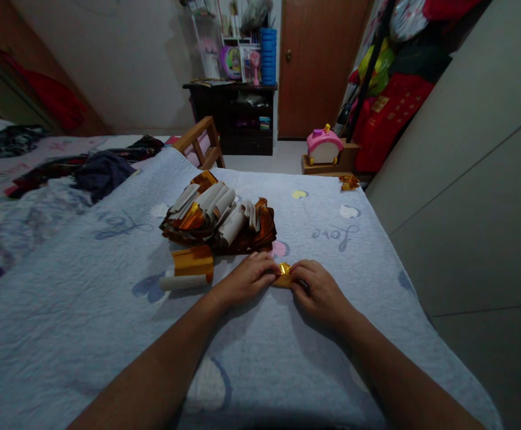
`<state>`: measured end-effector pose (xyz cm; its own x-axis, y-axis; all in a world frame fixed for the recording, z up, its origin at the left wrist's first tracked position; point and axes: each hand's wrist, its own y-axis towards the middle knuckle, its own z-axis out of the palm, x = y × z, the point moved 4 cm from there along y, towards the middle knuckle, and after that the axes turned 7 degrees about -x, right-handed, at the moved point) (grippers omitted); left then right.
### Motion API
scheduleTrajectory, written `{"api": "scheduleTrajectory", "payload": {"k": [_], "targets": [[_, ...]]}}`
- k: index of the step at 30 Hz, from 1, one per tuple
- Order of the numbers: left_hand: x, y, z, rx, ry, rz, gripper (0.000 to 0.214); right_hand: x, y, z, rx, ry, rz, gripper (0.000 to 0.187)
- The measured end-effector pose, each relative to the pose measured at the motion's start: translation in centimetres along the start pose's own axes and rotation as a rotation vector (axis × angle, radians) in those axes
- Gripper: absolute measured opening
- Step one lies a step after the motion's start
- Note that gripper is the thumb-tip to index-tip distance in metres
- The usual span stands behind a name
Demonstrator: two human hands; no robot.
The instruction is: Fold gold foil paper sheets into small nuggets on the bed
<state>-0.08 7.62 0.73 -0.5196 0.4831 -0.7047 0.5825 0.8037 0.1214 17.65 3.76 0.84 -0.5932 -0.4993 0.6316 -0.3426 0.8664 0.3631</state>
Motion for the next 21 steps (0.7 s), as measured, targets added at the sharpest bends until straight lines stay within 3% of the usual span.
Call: {"api": "scheduleTrajectory", "payload": {"k": [6,11,21], "targets": [[-0.1,-0.1,0.2,-0.001,0.031,0.013,0.017,1.3,-0.1,-0.2,0.062,-0.1,0.021,0.003],[-0.2,-0.1,0.3,-0.005,0.044,0.0,0.015,1.3,-0.1,0.2,0.055,-0.125,0.034,0.015],[-0.4,-0.1,0.2,-0.009,0.047,-0.01,0.015,0.3,-0.3,1.3,0.004,-0.143,0.101,0.017]]}}
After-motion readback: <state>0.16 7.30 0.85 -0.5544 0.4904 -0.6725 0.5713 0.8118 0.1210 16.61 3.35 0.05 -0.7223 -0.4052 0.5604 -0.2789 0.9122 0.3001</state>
